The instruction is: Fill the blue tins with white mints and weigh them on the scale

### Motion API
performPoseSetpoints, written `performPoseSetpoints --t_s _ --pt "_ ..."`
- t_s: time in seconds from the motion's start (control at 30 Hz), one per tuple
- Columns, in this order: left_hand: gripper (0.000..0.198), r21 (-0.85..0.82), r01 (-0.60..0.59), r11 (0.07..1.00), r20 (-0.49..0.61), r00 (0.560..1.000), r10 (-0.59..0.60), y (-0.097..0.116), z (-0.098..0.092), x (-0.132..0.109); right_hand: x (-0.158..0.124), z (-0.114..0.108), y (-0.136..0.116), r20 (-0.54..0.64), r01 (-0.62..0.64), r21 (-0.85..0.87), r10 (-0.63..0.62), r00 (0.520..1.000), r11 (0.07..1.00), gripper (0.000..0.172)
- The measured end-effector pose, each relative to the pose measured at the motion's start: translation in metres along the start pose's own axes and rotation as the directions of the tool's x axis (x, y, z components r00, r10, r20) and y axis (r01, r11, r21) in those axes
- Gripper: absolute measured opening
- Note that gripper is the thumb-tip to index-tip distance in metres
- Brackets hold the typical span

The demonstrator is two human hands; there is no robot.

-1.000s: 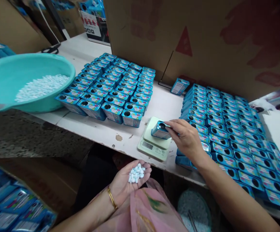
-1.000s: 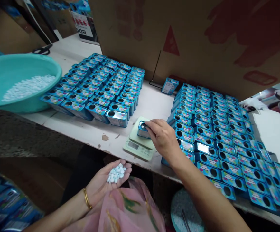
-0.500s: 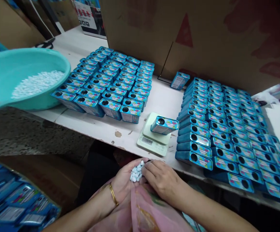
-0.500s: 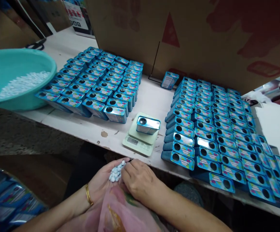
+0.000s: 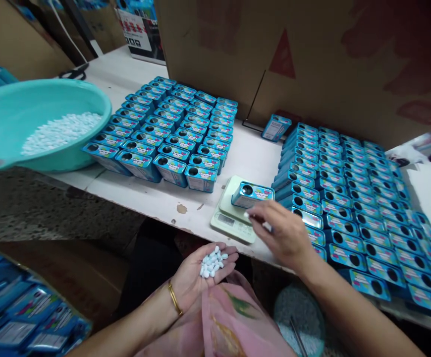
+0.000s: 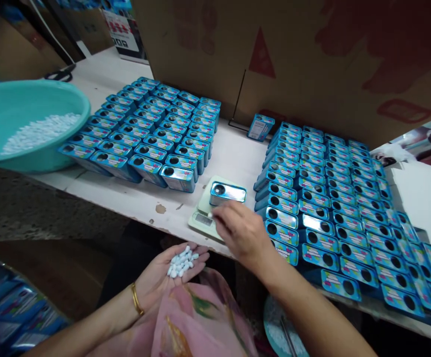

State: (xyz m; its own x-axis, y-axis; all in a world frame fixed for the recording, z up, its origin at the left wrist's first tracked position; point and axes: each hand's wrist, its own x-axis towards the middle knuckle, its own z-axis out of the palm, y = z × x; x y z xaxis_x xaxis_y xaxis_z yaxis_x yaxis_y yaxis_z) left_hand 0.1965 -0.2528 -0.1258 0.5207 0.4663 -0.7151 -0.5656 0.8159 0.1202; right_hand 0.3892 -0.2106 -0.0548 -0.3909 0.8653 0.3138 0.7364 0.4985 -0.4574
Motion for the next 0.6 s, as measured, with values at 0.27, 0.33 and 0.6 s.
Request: performPoseSetpoints --t_s 0.27,0.33,0.6 --pt "0.022 -0.007 -0.018 1.0 -0.011 1.0 0.018 0.002 -0.001 -0.003 0.035 -0.015 0.027 -0.099 -0.077 -0.151 0.062 0.993 0.986 0.017" --pt "0.022 -0.012 -0.021 1.0 -0.017 1.0 0.021 0.002 -0.003 -0.003 0.029 -0.022 0.027 -0.179 -0.104 -0.135 0.079 0.981 0.985 0.017" --pt "0.023 -0.057 -0.053 0.997 -0.054 0.997 0.05 0.007 -0.015 0.0 0.0 -0.049 0.043 -0.295 -0.23 -0.103 0.191 0.936 0.968 0.018"
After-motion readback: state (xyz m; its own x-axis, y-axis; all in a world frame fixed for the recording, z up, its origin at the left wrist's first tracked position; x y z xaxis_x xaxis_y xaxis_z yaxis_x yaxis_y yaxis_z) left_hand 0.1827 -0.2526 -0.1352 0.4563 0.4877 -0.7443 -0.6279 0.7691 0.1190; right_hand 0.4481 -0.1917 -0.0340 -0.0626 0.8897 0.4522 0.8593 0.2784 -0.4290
